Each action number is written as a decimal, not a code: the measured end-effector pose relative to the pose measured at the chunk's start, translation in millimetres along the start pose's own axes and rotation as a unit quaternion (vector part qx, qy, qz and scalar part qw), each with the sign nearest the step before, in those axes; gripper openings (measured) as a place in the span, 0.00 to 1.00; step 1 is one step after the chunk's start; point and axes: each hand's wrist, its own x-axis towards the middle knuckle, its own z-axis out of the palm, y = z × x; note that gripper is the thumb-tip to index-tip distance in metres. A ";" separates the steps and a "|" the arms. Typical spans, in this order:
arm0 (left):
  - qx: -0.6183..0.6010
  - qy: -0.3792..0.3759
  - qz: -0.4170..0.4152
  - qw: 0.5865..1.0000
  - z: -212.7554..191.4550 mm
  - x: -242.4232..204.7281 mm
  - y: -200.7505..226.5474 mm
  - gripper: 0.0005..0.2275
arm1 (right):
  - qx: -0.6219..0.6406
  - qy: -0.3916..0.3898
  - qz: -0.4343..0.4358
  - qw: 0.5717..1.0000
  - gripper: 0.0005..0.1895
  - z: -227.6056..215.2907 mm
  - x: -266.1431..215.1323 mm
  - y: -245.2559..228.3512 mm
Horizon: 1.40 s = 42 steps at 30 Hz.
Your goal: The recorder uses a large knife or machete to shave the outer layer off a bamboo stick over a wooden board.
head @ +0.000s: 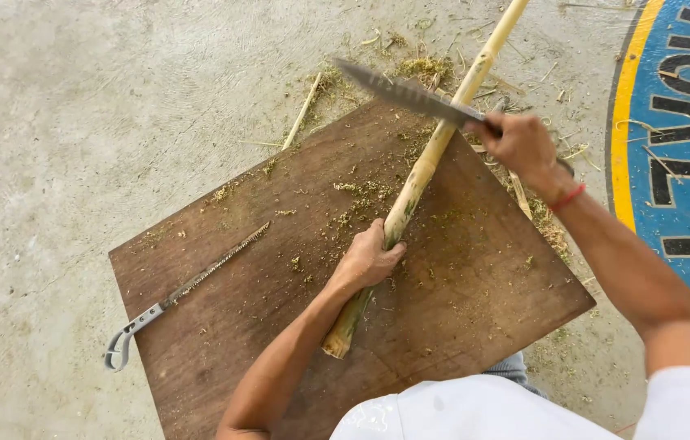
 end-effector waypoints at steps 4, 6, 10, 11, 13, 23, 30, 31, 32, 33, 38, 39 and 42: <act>0.003 0.014 0.028 1.000 0.5 -3.7 0.8 0.19 | -0.017 0.043 0.040 0.998 0.24 13.7 59.6 63.1; -0.059 -0.039 -0.055 0.996 -3.4 -10.3 11.5 0.18 | -0.098 0.081 0.027 0.992 0.26 19.5 76.4 84.5; -0.007 0.044 0.072 0.996 4.1 -4.0 -26.4 0.19 | -0.032 0.040 0.038 0.998 0.22 -13.8 20.7 -7.9; -0.014 0.026 0.049 0.998 3.2 -11.0 -23.9 0.19 | -0.028 0.050 -0.005 0.998 0.22 -7.7 -2.9 -21.1; -0.023 0.004 0.024 0.999 3.7 -20.3 -21.5 0.19 | -0.024 0.055 -0.046 0.997 0.23 -2.3 -33.7 -41.6; -0.049 -0.022 -0.021 0.998 -4.6 -26.4 -6.2 0.16 | -0.081 0.045 0.064 0.994 0.24 9.5 67.0 76.6; -0.019 0.009 0.038 0.999 7.6 -7.7 -33.9 0.19 | -0.018 0.031 -0.031 0.999 0.20 -0.8 -19.3 -9.4; -0.021 0.003 0.033 0.999 4.2 -15.2 -26.2 0.19 | -0.017 0.025 -0.026 0.999 0.20 -3.9 -24.2 -20.1; -0.028 0.003 0.014 0.999 0.9 -22.4 -18.0 0.18 | -0.019 0.045 -0.043 0.998 0.20 -7.4 -28.8 -30.4; -0.033 0.005 0.001 0.999 -5.9 -23.0 -7.5 0.17 | -0.023 0.071 -0.062 0.995 0.20 -12.9 -27.3 -38.4; -0.082 -0.051 -0.051 0.994 -4.3 -22.6 -7.9 0.13 | -0.012 0.044 0.029 0.999 0.23 12.4 46.3 61.6; -0.079 -0.048 -0.033 0.995 -5.6 -26.5 -6.2 0.13 | -0.017 0.060 0.047 0.997 0.25 14.0 62.9 76.0; -0.097 -0.052 -0.026 0.994 1.2 -17.1 -23.4 0.12 | -0.062 0.066 0.076 0.993 0.25 11.1 73.4 80.7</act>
